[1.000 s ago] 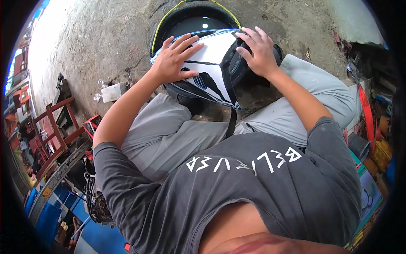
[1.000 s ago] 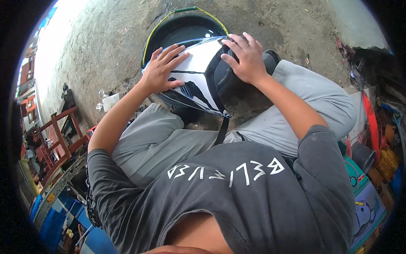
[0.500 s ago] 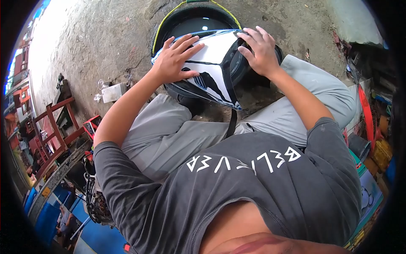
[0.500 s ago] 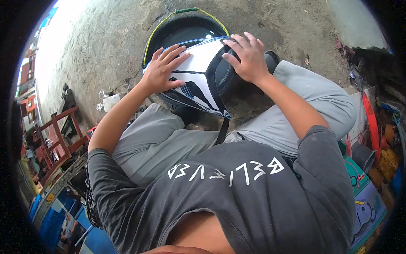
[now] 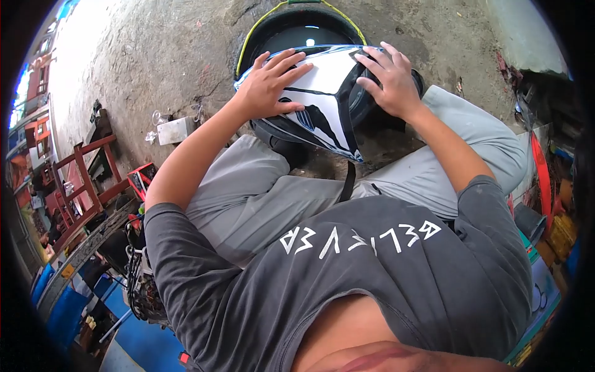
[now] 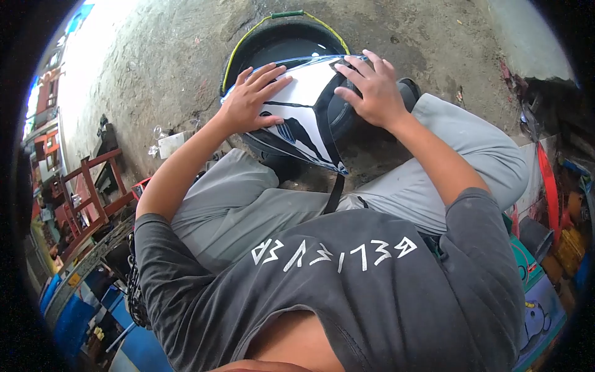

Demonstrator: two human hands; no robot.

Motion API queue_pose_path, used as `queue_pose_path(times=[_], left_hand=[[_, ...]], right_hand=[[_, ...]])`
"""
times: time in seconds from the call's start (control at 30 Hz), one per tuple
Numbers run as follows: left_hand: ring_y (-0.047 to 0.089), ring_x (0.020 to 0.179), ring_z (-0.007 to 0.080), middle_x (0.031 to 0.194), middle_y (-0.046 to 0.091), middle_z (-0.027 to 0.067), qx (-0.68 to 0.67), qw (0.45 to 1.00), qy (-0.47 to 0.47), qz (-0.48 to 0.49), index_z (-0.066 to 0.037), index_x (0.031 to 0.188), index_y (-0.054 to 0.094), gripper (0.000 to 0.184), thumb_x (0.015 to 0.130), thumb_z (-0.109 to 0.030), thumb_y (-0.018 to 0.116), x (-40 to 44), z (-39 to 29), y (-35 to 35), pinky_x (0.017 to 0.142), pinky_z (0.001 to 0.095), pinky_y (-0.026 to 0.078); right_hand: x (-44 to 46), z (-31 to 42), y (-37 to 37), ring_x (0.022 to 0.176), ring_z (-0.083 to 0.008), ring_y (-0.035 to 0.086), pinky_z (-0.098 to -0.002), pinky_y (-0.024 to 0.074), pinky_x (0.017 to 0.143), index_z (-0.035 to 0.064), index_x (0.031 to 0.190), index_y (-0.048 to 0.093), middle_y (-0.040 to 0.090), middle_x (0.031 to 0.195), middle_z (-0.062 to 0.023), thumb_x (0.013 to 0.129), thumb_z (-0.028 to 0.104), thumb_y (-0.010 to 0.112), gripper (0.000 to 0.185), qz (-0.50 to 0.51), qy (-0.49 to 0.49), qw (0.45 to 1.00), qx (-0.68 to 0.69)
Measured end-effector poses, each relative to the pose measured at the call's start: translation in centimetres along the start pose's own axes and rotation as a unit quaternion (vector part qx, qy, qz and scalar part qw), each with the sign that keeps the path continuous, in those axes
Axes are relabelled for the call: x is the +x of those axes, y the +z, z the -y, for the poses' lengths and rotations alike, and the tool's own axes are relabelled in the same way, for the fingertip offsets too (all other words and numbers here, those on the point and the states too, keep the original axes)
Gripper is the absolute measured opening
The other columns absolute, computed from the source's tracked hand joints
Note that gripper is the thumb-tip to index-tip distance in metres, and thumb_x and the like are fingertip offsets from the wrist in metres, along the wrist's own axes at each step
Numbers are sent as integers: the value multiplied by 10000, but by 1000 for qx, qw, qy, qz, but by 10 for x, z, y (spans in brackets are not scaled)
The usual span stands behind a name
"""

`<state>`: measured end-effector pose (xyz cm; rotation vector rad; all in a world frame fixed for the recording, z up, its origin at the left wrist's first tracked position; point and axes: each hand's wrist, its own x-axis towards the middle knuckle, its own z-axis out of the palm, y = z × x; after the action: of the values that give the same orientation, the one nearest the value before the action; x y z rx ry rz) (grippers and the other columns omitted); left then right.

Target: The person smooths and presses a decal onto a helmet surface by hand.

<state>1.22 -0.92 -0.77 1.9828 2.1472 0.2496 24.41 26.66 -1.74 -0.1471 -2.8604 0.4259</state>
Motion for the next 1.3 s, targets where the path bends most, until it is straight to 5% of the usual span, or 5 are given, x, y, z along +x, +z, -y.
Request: queue_pose_path(times=[0.23,0.43,0.67,0.87,1.3], left_hand=[[332,1634,327,1754,399,80,-3,1000,1,1,-281,1701,416,991,873,-743,704,1,0,1,1300,652,240],[335,1632,328,1750,404,83,6,1000,0,-2,-270,1698,422,994,876,-766,677,0,1,1,1298,649,244],[337,1631,325,1749,404,82,0,1000,3,-1,-270,1700,418,995,874,-759,682,0,0,0,1299,651,244],[352,1623,313,1726,434,83,1,1000,2,-10,-276,1690,428,974,877,-734,706,-1,-1,-1,1297,638,251],[338,1630,327,1747,401,93,-18,1000,1,7,-249,1695,422,1031,827,-679,777,0,-1,-4,1291,654,250]], right_hand=[[-4,36,-16,1481,-358,467,-578,310,1233,222,1405,723,629,1522,-58,970,566,728,555,33,-88,995,47],[4,-5,2,1466,-401,486,-563,339,1225,207,1407,726,650,1497,-87,987,555,715,546,-29,60,997,25],[-6,47,-15,1445,-375,491,-556,313,1231,205,1384,734,629,1515,-78,974,548,730,534,30,-104,992,67],[-1,-2,8,1435,-379,508,-548,331,1221,199,1391,731,649,1487,-93,992,532,714,520,-40,50,997,45],[3,6,0,1429,-412,499,-569,363,1195,207,1384,736,653,1484,-85,987,519,720,505,-22,49,997,53]])
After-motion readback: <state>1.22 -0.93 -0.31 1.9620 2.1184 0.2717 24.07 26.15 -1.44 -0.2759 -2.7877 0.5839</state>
